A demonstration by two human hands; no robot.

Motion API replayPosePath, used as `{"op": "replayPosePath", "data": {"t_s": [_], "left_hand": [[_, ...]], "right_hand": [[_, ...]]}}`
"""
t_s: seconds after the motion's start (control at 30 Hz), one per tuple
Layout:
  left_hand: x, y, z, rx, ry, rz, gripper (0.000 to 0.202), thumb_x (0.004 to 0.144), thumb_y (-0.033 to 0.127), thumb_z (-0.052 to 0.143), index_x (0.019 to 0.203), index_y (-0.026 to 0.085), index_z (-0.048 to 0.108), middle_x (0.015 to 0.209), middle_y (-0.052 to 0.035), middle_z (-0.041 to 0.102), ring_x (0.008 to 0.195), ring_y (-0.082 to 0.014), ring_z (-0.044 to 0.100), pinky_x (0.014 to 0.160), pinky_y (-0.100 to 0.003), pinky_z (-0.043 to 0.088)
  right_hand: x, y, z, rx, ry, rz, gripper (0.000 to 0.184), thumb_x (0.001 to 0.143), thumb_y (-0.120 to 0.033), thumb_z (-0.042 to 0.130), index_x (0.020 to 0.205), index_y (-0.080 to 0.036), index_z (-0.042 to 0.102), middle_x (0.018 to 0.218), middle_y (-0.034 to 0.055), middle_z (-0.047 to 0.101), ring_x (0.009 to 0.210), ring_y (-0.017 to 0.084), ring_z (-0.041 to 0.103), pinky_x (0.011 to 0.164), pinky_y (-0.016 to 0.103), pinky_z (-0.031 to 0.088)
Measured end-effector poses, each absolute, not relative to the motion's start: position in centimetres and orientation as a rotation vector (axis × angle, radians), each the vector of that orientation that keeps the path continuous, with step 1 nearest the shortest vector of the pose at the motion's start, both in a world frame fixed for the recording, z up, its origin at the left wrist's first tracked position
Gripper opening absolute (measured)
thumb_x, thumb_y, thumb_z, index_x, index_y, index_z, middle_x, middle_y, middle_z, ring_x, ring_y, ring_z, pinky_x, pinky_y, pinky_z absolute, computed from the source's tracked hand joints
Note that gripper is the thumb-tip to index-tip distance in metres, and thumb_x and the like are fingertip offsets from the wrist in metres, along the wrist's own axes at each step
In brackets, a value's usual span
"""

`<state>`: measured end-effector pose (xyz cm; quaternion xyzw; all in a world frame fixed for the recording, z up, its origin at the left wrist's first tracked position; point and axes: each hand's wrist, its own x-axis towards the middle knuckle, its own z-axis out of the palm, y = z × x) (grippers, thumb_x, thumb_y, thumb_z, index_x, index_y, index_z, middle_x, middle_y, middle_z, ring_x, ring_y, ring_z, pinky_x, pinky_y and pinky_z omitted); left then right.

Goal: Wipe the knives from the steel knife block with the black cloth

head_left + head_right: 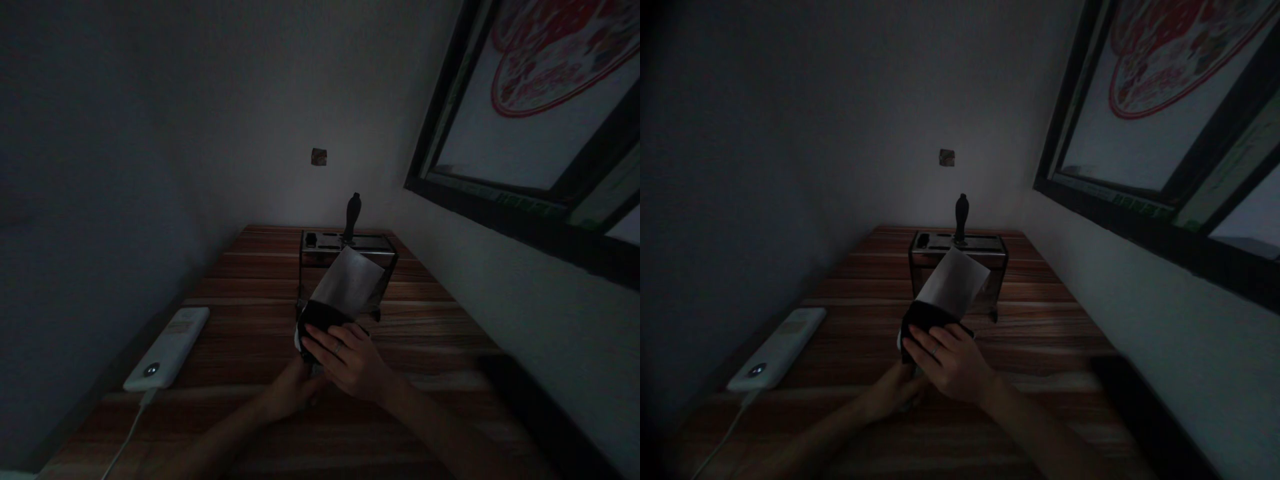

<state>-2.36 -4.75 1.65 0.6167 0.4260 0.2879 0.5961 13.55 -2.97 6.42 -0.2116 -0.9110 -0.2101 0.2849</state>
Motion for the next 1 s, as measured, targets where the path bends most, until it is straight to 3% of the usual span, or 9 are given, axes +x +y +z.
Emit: {"op": "replayPosePath", "data": {"t_s": [0.13,0.27,0.4,0.63,1.0], "left_hand": [[-2.4,-4.5,2.2,1.420,1.044,0.683,0.018,0.073,0.032,0.051,0.069,0.017,0.043,0.048,0.0047,0.046,0.043,-0.0087,0.040,0.042,-0.021,0.030],[-2.6,-4.1,1.3,1.429,1.083,0.742,0.018,0.074,0.034,0.049,0.068,0.017,0.043,0.050,0.0029,0.048,0.045,-0.0100,0.042,0.043,-0.022,0.031],[-2.6,-3.7,1.1,1.516,1.080,0.793,0.017,0.074,0.032,0.046,0.066,0.017,0.045,0.050,0.0027,0.048,0.045,-0.0100,0.043,0.046,-0.022,0.035],[-2.7,-3.7,1.5,1.500,1.115,0.743,0.028,0.075,0.037,0.042,0.056,0.016,0.046,0.049,0.0004,0.051,0.049,-0.0116,0.049,0.052,-0.023,0.039],[-3.2,-3.5,-0.4,1.515,1.155,0.615,0.032,0.076,0.034,0.041,0.048,0.019,0.042,0.043,0.0031,0.041,0.044,-0.0099,0.042,0.046,-0.021,0.033]], "right_hand": [[12.9,-1.7,6.5,-0.424,-2.441,-0.548,0.032,0.088,-0.019,0.038,0.113,-0.011,0.057,0.117,0.0076,0.060,0.106,0.022,0.050,0.091,0.039,0.043],[12.4,-0.9,6.8,-0.343,-2.492,-0.541,0.031,0.087,-0.018,0.041,0.112,-0.008,0.056,0.123,0.0099,0.055,0.121,0.023,0.041,0.103,0.041,0.034],[12.0,-0.3,7.1,-0.324,-2.515,-0.519,0.030,0.087,-0.016,0.041,0.112,-0.010,0.055,0.129,0.0089,0.050,0.127,0.022,0.033,0.105,0.042,0.031],[11.7,0.4,6.4,-0.316,-2.550,-0.475,0.030,0.089,-0.018,0.040,0.115,-0.013,0.053,0.130,0.0072,0.049,0.128,0.020,0.031,0.106,0.043,0.029],[11.3,-0.3,5.3,-0.313,-2.608,-0.336,0.035,0.089,-0.021,0.041,0.124,-0.017,0.046,0.132,0.0046,0.047,0.129,0.017,0.029,0.107,0.043,0.026]]}}
